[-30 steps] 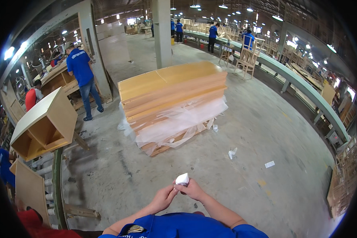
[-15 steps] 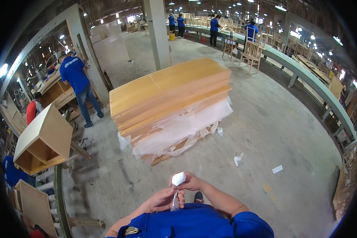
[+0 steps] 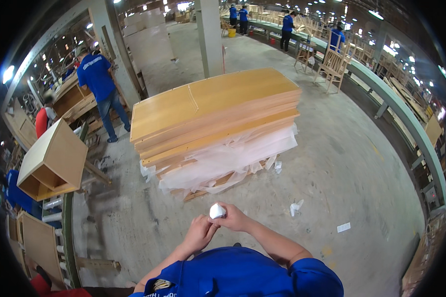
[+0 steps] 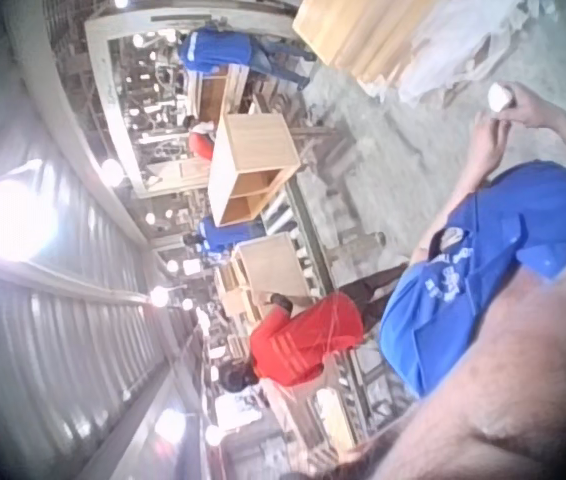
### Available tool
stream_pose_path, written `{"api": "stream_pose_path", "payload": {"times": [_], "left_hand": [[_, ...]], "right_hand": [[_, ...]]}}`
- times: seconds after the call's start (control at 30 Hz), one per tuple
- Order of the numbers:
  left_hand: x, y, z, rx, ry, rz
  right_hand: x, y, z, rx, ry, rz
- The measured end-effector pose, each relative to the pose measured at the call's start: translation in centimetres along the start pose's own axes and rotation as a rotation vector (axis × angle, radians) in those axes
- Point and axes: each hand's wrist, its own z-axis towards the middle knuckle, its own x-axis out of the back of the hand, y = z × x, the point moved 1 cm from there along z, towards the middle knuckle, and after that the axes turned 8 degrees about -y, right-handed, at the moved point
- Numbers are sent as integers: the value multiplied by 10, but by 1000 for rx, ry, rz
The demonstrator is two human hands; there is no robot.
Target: The person wipes the surface of large yellow wooden panels with a white cloth. They move along a conveyor line, wiping multiple panels one at a time, then stack the finished panels on a nearby pile.
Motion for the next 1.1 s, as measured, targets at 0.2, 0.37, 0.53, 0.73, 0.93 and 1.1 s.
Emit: {"api": "stream_pose_path", "payload": {"times": [0.2,0.37,0.53,0.73,0.93,1.1], "left_hand": [[4,-1,-1,220,-22,-341],[28,12,18,-4,62,-148],[34,23,18,69,35,-175],[22,6,1,67,47,11],[21,5,2,139,17,-27],[13,-2,-1,351,-56,-322]], "right_hand": [[20,-11,18,-26,-186,-147],[38,-25,16,-41,-156,103],[29,-15,6,53,-122,188],[17,5,7,51,-119,138],[14,12,10,-51,-85,341],[16,15,9,-28,-105,391]]}}
